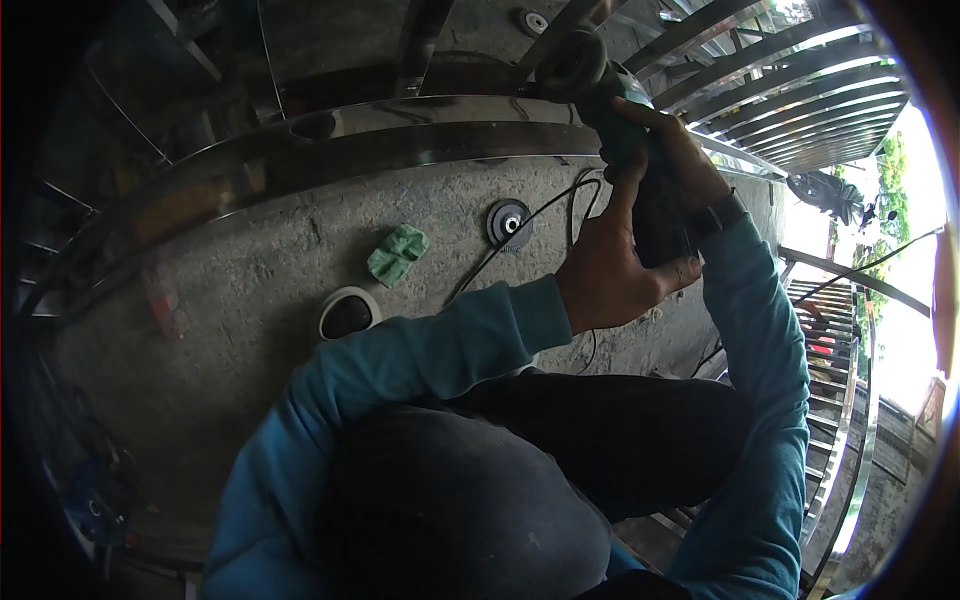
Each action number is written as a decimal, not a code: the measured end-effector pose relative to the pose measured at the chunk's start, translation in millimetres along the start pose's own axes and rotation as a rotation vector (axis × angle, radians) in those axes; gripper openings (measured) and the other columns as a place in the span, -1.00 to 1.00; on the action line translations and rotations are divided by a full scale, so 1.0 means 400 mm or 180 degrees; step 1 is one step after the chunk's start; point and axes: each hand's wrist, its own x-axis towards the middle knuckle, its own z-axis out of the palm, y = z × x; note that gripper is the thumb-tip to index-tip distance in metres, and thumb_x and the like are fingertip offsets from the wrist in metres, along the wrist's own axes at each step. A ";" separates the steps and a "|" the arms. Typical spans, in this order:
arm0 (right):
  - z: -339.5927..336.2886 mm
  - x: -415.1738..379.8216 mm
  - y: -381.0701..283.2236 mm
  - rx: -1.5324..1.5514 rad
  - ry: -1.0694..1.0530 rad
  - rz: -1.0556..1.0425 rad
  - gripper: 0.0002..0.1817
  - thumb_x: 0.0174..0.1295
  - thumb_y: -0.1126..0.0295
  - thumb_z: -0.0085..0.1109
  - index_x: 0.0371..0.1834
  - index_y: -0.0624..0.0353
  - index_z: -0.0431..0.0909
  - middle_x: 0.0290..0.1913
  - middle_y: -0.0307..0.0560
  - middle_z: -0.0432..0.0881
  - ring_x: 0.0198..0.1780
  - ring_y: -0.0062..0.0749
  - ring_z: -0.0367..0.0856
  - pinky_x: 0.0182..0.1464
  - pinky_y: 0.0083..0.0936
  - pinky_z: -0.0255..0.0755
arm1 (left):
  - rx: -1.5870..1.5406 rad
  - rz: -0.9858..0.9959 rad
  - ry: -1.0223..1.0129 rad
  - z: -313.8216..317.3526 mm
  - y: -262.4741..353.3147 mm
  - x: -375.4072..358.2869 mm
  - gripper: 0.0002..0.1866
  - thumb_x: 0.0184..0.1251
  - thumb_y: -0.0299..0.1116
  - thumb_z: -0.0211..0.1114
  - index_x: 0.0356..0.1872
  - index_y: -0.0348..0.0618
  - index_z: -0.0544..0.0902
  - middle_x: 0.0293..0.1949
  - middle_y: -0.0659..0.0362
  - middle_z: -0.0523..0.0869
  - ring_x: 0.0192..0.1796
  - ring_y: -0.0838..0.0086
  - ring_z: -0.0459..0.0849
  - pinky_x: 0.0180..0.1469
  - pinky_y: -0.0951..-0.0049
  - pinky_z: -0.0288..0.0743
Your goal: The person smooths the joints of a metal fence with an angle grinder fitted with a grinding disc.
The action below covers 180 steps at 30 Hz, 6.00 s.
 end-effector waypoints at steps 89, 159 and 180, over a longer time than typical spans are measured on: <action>0.231 -0.123 -0.050 -0.3982 -0.0112 -0.2395 0.04 0.02 0.30 0.42 0.60 0.07 0.05 0.01 0.36 0.69 0.08 0.26 0.71 0.19 -0.13 0.55 | -0.3790 -0.0361 0.0093 0.034 -0.055 -0.027 -0.11 0.45 0.49 -0.23 0.38 -0.12 0.40 0.20 0.15 0.66 0.25 0.36 0.68 0.34 0.22 0.59; 0.158 -0.235 -0.018 -0.4119 0.0224 -0.1750 0.08 0.04 0.34 0.44 0.62 0.24 -0.03 -0.02 0.37 0.69 0.04 0.24 0.71 0.13 -0.13 0.56 | -0.2868 -0.1330 -0.0518 0.071 -0.062 -0.084 -0.05 0.42 0.56 -0.41 0.39 -0.02 0.45 0.17 0.22 0.70 0.19 0.47 0.70 0.23 0.17 0.64; 0.233 -0.164 -0.048 -0.4271 -0.0003 -0.1988 0.07 0.03 0.28 0.48 0.62 0.04 0.02 -0.08 0.34 0.72 -0.04 0.22 0.75 0.03 -0.10 0.58 | -0.2581 -0.0614 0.0074 0.031 -0.075 -0.058 -0.14 0.50 0.50 -0.40 0.38 0.04 0.46 0.06 0.27 0.72 0.10 0.51 0.71 0.13 0.29 0.58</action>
